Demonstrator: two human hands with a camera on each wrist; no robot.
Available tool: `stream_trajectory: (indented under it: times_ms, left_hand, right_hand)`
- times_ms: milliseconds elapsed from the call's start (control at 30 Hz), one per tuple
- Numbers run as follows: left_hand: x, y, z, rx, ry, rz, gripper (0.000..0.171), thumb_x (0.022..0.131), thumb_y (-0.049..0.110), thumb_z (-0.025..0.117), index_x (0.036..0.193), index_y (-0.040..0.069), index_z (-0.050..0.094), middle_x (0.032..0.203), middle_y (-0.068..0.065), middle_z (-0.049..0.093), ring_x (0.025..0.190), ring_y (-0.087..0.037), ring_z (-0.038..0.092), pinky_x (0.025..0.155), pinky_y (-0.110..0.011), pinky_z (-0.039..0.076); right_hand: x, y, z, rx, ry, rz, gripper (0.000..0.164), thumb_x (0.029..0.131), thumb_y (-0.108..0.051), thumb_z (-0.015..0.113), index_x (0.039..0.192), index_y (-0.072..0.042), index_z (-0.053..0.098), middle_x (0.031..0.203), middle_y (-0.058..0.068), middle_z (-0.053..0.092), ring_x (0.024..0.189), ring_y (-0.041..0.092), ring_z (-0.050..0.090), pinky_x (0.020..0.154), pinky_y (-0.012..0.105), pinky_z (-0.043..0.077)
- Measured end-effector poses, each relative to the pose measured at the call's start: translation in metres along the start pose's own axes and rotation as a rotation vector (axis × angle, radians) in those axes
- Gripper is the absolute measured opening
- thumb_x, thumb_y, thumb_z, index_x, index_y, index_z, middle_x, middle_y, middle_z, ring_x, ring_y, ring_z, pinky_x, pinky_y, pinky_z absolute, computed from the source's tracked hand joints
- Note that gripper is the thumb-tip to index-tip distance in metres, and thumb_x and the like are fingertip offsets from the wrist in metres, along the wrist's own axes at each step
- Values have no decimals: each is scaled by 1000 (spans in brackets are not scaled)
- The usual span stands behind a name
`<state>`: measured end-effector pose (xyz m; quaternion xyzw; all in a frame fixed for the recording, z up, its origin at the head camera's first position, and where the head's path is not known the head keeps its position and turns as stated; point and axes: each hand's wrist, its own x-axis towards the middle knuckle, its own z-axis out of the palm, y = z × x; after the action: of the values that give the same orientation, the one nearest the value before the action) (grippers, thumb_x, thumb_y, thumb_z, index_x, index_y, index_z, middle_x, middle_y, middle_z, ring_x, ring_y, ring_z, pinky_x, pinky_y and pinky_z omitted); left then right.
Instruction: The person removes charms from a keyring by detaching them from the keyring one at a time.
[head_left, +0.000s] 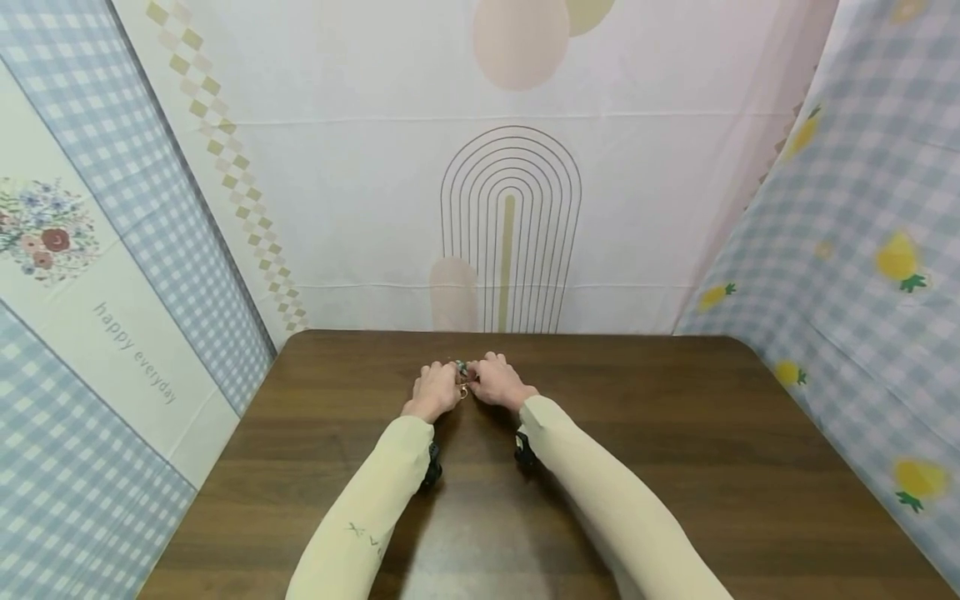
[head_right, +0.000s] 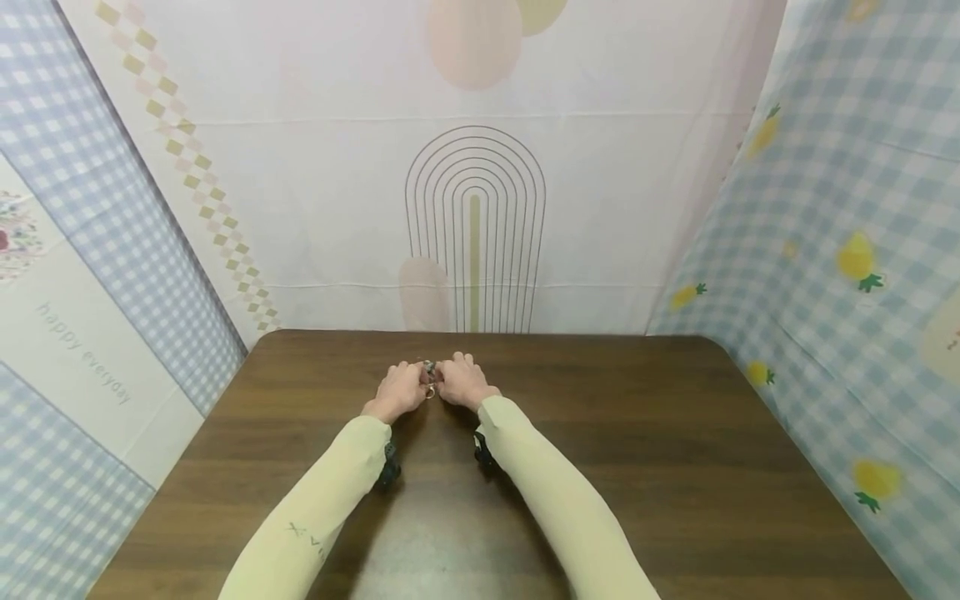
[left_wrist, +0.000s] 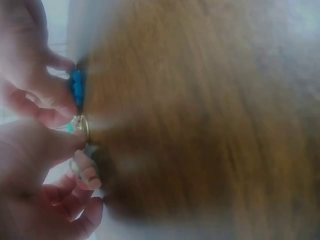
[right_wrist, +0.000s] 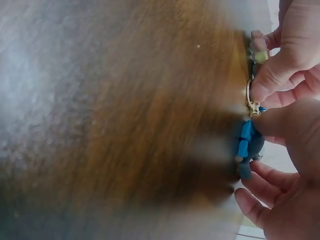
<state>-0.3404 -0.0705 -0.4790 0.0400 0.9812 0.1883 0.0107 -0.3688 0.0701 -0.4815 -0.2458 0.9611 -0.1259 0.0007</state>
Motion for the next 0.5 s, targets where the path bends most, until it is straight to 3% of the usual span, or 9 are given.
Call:
stream_trajectory:
  times_ms: [267, 500]
  left_hand:
    - [-3, -1, -2, 23, -43, 46, 4, 89, 15, 61, 91, 12, 59, 98, -11, 57, 101, -35, 53, 80, -47, 48]
    - [-5, -1, -6, -17, -66, 89, 6, 88, 9, 57, 91, 13, 53, 87, -3, 56, 88, -26, 55, 73, -37, 47]
  right_hand:
    - [-4, -1, -3, 14, -60, -14, 13, 93, -12, 57, 81, -11, 63, 94, 12, 52, 90, 29, 45, 74, 42, 47]
    - [-14, 5, -2, 108, 36, -119, 12, 95, -8, 56, 83, -7, 60, 94, 13, 58, 105, 34, 50, 93, 47, 44]
